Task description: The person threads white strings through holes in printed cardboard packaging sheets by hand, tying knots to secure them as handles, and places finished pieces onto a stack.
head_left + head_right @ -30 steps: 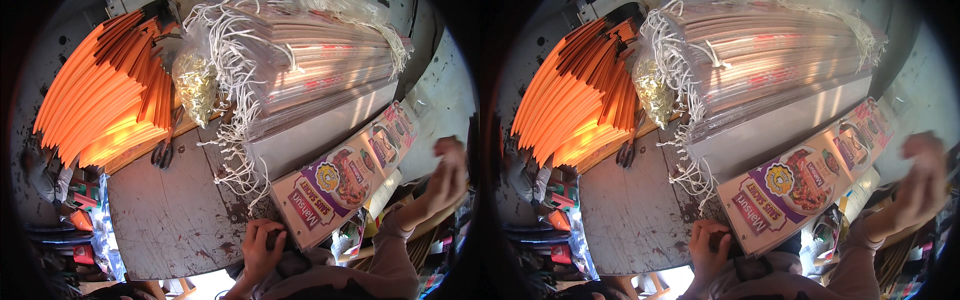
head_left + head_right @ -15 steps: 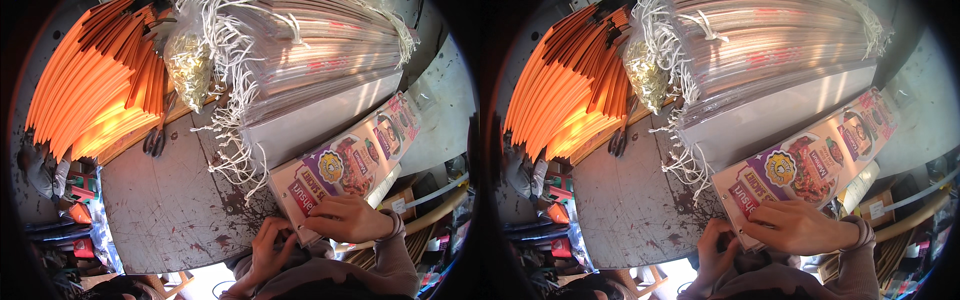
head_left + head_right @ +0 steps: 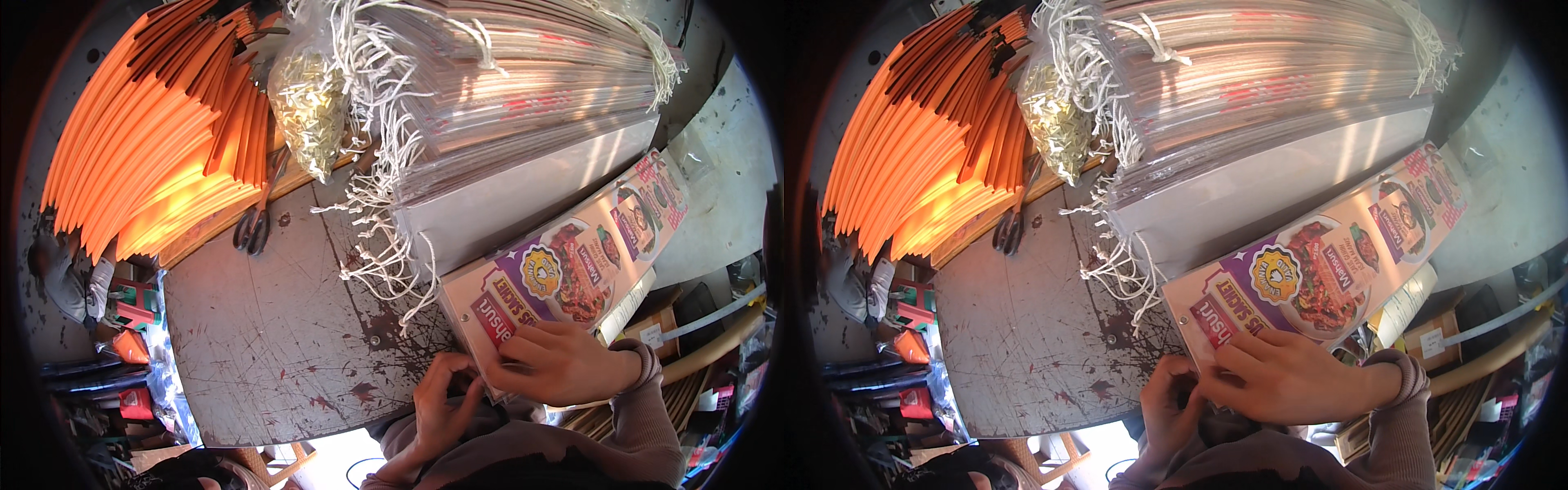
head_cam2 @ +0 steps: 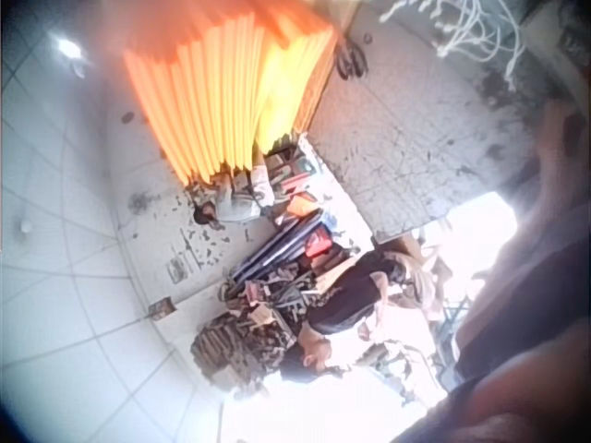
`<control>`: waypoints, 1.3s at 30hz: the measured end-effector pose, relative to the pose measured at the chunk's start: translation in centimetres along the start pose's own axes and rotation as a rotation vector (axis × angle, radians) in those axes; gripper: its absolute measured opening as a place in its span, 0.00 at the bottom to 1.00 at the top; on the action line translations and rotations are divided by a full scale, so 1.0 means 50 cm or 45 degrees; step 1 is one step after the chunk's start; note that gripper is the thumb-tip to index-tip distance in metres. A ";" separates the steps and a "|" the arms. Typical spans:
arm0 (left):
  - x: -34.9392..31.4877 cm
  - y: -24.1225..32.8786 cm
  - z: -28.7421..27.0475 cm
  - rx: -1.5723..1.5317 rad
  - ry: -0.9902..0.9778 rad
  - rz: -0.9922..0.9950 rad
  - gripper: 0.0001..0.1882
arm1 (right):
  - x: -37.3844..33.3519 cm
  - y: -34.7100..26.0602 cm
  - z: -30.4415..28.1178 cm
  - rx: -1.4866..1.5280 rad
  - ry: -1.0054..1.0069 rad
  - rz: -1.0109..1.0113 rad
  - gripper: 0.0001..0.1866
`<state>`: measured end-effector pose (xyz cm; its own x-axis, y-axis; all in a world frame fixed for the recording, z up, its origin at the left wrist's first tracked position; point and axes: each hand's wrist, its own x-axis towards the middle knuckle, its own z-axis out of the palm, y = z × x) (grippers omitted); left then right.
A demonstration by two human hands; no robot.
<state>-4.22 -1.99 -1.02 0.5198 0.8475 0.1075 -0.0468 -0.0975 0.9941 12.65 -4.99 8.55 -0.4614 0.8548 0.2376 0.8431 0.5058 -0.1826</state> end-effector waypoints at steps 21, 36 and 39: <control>-0.040 0.056 0.053 -0.508 0.065 0.239 0.23 | -0.001 -0.039 -0.039 -0.106 0.278 -0.234 0.12; -0.045 0.037 0.046 -0.792 0.299 -0.205 0.20 | -0.013 0.008 0.044 0.783 0.167 0.134 0.10; -0.048 0.029 0.046 -0.890 0.303 -0.197 0.20 | -0.004 0.009 0.045 0.810 0.153 0.109 0.09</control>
<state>-3.59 -5.36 0.13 0.3694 0.9224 -0.1130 -0.5598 0.3179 0.7652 12.52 -4.67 6.26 -0.3349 0.8947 0.2956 0.5300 0.4382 -0.7260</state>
